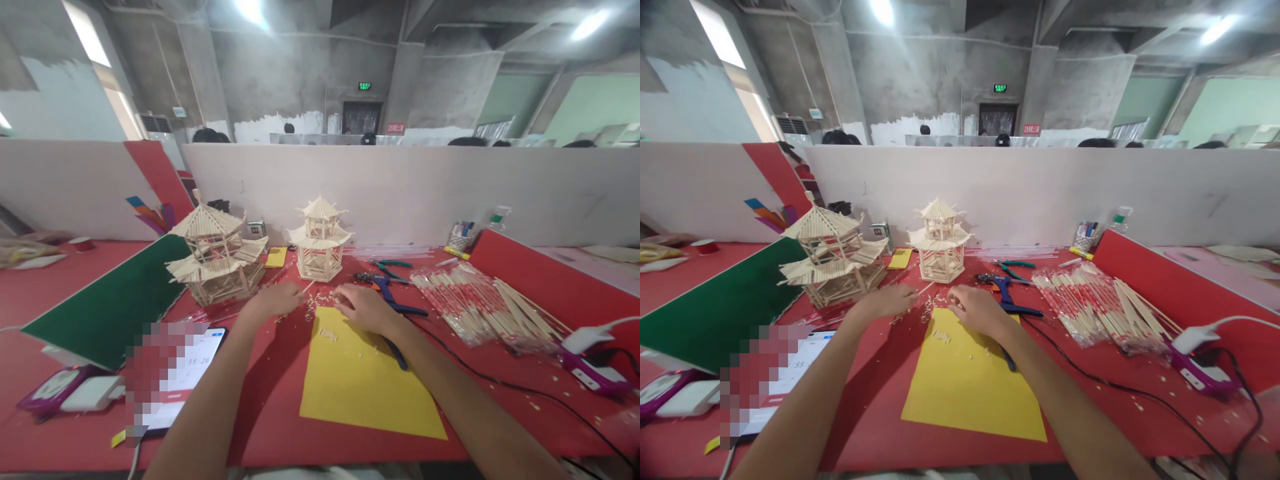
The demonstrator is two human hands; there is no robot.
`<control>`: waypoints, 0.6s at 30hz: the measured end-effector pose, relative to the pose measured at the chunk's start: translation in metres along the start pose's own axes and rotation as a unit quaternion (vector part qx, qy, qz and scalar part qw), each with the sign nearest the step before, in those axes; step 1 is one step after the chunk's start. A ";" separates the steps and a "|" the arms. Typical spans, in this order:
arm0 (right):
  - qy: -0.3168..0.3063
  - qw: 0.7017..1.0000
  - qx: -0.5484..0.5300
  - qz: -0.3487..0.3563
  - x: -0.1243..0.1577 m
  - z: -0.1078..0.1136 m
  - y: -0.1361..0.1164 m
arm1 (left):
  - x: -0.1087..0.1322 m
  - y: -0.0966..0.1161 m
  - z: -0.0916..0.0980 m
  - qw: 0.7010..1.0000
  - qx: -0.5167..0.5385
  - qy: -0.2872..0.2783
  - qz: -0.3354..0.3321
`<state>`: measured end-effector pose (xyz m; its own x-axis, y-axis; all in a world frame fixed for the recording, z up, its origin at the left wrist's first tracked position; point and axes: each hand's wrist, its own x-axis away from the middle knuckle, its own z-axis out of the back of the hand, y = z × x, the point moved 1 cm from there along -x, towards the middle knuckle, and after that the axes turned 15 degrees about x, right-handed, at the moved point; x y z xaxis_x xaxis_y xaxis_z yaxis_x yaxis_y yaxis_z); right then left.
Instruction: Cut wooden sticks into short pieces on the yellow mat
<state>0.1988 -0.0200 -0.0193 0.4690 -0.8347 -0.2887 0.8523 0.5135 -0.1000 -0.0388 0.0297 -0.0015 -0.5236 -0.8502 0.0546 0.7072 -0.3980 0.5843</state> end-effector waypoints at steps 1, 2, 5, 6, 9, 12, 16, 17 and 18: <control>0.032 0.999 -0.014 -0.010 -0.001 -0.001 0.002 | 0.002 0.003 0.002 1.000 0.005 -0.005 0.006; 0.061 0.997 -0.028 -0.021 -0.002 -0.002 0.004 | 0.004 0.007 0.004 1.000 0.019 -0.015 -0.008; 0.111 0.990 -0.076 -0.045 -0.005 -0.004 0.011 | 0.010 0.017 0.006 0.996 0.069 -0.033 -0.047; 0.119 0.987 -0.097 -0.053 -0.006 -0.004 0.013 | 0.011 0.019 0.005 0.994 0.080 -0.038 -0.057; 0.149 0.970 -0.174 -0.079 -0.006 -0.002 0.016 | 0.012 0.020 0.004 0.991 0.097 -0.058 -0.077; 0.179 0.948 -0.245 -0.094 -0.005 0.003 0.015 | 0.010 0.015 0.004 0.987 0.114 -0.072 -0.088; 0.167 0.934 -0.299 -0.104 -0.004 0.008 0.013 | 0.010 0.010 0.005 0.984 0.132 -0.072 -0.091; 0.164 0.932 -0.306 -0.104 -0.004 0.009 0.013 | 0.010 0.009 0.005 0.984 0.134 -0.071 -0.090; 0.163 0.930 -0.313 -0.101 -0.004 0.009 0.012 | 0.010 0.009 0.005 0.985 0.134 -0.071 -0.088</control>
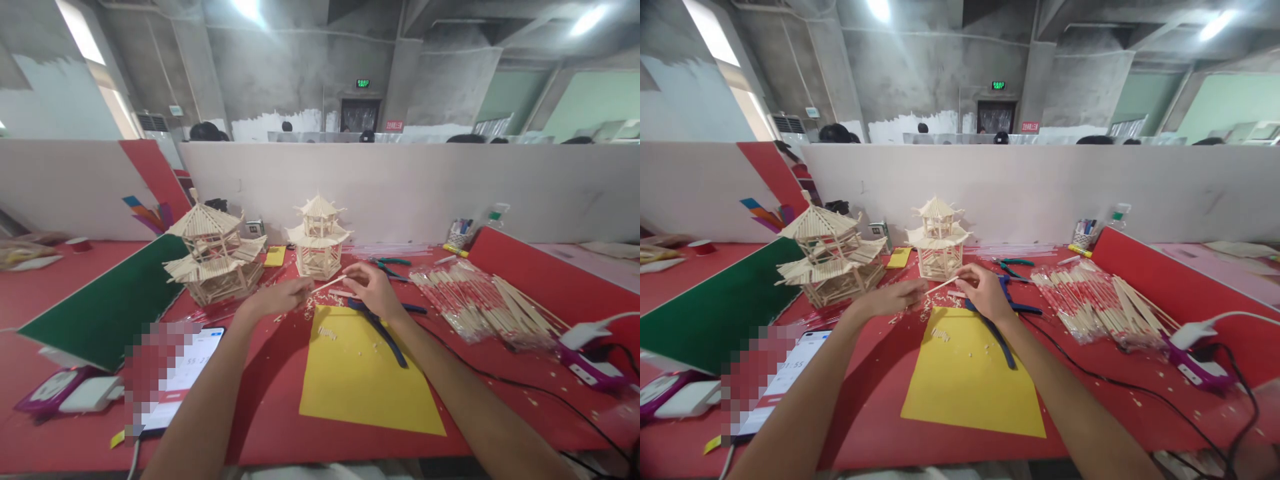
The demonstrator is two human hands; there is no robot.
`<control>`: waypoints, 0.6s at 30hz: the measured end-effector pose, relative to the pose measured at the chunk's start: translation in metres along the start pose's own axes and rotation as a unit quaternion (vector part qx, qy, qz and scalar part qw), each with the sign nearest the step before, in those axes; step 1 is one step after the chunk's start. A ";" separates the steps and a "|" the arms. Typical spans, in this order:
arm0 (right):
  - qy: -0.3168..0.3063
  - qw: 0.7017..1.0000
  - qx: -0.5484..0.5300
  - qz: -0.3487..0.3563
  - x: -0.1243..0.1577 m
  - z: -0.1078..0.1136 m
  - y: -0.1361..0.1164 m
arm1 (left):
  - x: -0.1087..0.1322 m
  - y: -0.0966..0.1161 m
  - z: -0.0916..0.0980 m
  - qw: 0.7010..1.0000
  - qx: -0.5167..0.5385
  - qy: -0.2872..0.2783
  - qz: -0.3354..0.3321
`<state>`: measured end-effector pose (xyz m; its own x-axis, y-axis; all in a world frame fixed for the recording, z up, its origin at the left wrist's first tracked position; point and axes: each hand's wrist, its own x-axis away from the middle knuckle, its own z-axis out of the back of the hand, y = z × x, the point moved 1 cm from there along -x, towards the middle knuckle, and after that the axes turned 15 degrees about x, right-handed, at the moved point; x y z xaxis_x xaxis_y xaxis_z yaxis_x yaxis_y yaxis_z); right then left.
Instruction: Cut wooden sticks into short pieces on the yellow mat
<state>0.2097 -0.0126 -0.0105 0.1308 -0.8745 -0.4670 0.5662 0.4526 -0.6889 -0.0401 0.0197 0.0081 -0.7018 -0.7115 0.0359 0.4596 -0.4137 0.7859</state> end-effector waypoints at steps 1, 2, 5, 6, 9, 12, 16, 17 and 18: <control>0.000 1.000 -0.006 0.002 0.000 0.000 -0.001 | 0.000 -0.001 0.000 1.000 -0.001 0.001 0.001; -0.001 1.000 -0.009 0.004 0.000 0.000 -0.001 | 0.000 -0.001 0.000 1.000 -0.003 0.002 0.002; -0.002 1.000 0.002 0.008 0.000 0.000 -0.003 | -0.002 -0.004 0.000 1.000 -0.013 0.015 -0.008; -0.001 1.000 0.007 0.008 0.000 0.001 -0.003 | -0.003 -0.005 0.000 0.999 -0.016 0.025 -0.013; 0.008 1.000 0.007 0.004 -0.001 0.002 -0.003 | -0.006 -0.007 0.002 0.997 -0.013 0.072 -0.039; 0.021 1.000 0.009 0.002 -0.002 0.003 -0.002 | -0.010 -0.003 0.007 0.987 0.034 0.137 -0.076; 0.041 0.999 -0.019 -0.017 -0.004 0.004 0.002 | -0.010 0.003 0.016 0.952 0.158 0.245 -0.090; 0.045 0.998 -0.038 -0.025 -0.005 0.005 0.003 | -0.010 0.003 0.017 0.945 0.184 0.258 -0.076; 0.048 0.997 -0.058 -0.031 -0.005 0.005 0.004 | -0.009 0.003 0.017 0.942 0.205 0.259 -0.057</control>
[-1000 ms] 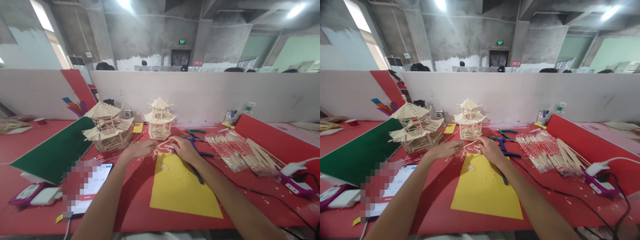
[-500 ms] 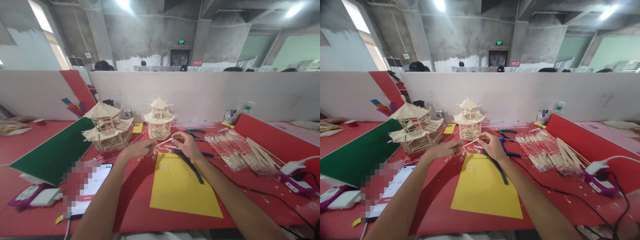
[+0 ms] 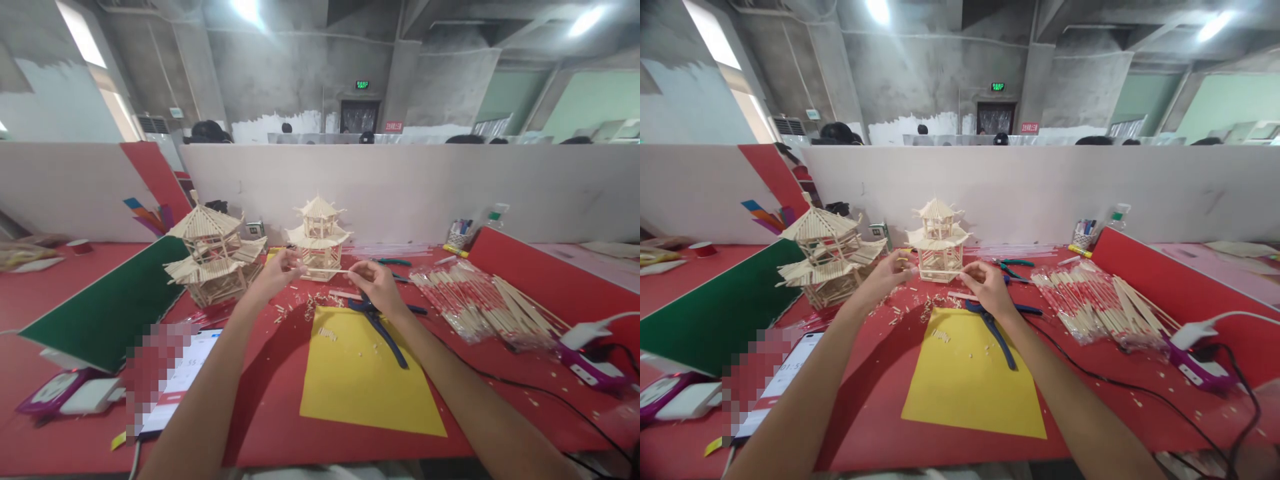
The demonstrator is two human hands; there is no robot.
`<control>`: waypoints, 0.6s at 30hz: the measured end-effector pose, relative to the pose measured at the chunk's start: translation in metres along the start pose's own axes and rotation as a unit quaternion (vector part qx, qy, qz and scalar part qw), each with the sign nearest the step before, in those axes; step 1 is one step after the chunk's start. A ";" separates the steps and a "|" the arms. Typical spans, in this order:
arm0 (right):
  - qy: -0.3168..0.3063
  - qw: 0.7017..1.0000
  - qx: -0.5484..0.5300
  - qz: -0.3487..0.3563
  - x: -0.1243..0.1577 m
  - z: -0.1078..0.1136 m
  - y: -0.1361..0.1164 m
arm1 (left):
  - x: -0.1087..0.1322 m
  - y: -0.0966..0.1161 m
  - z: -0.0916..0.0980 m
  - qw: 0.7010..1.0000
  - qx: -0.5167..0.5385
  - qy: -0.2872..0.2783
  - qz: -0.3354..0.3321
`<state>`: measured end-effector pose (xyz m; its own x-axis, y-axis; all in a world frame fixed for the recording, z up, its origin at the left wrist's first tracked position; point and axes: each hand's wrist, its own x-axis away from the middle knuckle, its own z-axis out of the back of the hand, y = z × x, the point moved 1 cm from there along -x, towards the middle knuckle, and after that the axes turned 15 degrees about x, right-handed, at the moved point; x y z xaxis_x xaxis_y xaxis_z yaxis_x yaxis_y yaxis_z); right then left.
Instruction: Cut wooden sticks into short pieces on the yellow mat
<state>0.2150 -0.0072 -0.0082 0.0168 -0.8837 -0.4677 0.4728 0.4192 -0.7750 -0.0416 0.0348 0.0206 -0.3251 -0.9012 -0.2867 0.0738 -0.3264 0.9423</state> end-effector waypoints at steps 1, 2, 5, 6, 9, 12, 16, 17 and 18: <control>0.002 1.000 -0.018 -0.006 0.000 0.000 0.000 | 0.000 -0.001 -0.001 1.000 0.009 -0.008 0.027; 0.003 0.999 -0.035 -0.010 0.000 0.000 0.000 | 0.001 -0.003 -0.003 0.998 0.014 -0.028 0.053; 0.000 0.998 -0.067 -0.015 0.000 -0.002 0.000 | 0.004 -0.007 -0.020 0.991 0.022 -0.100 0.082; -0.001 0.997 -0.072 -0.016 0.001 -0.003 -0.001 | 0.004 -0.008 -0.028 0.990 0.034 -0.117 0.072; -0.007 0.997 -0.077 -0.013 0.003 -0.008 -0.001 | 0.007 -0.011 -0.054 0.982 0.097 -0.151 0.052; -0.009 0.996 -0.087 -0.013 0.003 -0.010 0.001 | 0.007 -0.014 -0.065 0.980 0.140 -0.131 0.049; -0.001 0.993 -0.117 -0.026 0.000 -0.006 0.005 | -0.001 -0.023 -0.044 0.990 0.132 -0.024 0.050; 0.004 0.992 -0.124 -0.029 -0.001 -0.004 0.005 | -0.004 -0.025 -0.034 0.990 0.133 0.003 0.042; 0.008 0.991 -0.129 -0.031 -0.002 -0.002 0.005 | -0.006 -0.026 -0.025 0.989 0.137 0.040 0.026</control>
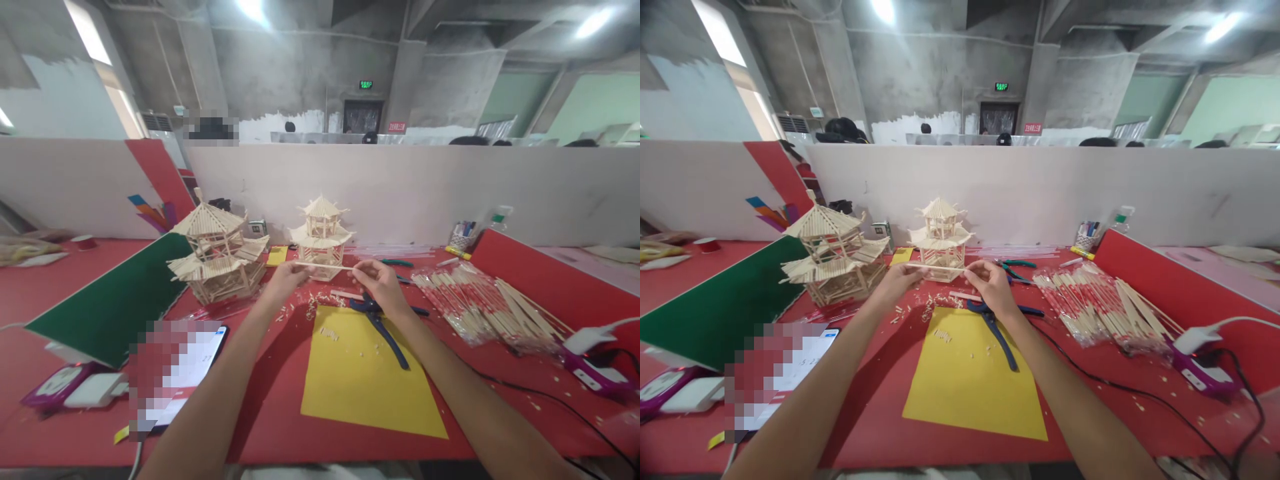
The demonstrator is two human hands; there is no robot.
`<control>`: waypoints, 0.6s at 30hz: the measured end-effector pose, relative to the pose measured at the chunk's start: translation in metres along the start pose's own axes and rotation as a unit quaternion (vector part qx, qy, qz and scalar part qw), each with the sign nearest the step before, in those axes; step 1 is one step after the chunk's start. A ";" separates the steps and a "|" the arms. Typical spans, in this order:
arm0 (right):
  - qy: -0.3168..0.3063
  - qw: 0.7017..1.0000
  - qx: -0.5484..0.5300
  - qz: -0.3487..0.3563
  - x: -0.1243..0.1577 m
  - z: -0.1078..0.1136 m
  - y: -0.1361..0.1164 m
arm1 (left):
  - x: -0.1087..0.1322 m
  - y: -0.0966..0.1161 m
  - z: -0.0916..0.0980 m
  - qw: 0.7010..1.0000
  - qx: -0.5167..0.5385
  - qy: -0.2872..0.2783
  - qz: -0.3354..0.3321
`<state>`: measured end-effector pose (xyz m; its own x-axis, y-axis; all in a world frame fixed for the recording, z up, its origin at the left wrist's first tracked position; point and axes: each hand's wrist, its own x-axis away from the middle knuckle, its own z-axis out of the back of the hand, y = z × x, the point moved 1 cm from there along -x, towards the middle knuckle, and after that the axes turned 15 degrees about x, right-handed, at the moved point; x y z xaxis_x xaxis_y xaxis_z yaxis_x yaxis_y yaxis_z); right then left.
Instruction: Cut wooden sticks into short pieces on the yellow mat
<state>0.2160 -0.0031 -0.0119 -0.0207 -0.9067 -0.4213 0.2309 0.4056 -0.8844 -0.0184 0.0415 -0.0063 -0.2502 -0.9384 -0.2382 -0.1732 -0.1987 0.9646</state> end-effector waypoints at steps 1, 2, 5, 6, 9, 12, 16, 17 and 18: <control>0.006 1.000 -0.005 -0.001 -0.001 0.002 -0.001 | -0.002 0.002 0.009 0.999 0.004 0.029 -0.020; 0.012 1.000 -0.010 -0.003 -0.002 0.004 -0.001 | -0.004 0.005 0.017 0.998 -0.004 0.056 -0.039; 0.040 0.999 -0.028 -0.017 -0.004 0.008 -0.002 | -0.005 0.014 0.033 0.985 -0.121 0.090 -0.081; 0.053 0.998 -0.038 -0.023 -0.005 0.009 -0.001 | -0.004 0.016 0.035 0.973 -0.197 0.086 -0.081; 0.102 0.991 -0.079 -0.042 -0.009 0.014 0.001 | -0.001 0.018 0.037 0.905 -0.411 0.090 -0.056; 0.151 0.979 -0.122 -0.062 -0.012 0.022 0.005 | 0.001 0.011 0.035 0.856 -0.515 0.048 -0.011; 0.174 0.974 -0.133 -0.067 -0.016 0.029 0.007 | 0.002 -0.004 0.029 0.851 -0.517 -0.081 0.033; 0.171 0.975 -0.128 -0.067 -0.016 0.030 0.008 | 0.003 -0.006 0.027 0.853 -0.511 -0.099 0.039; 0.166 0.977 -0.120 -0.065 -0.016 0.029 0.009 | 0.003 -0.007 0.025 0.853 -0.508 -0.109 0.043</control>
<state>0.2466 0.0117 -0.0069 -0.3583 -0.8809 -0.3093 -0.0287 0.3415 -0.9394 -0.0421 0.0473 -0.0171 -0.4116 -0.9086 -0.0707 0.7417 -0.3790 0.5533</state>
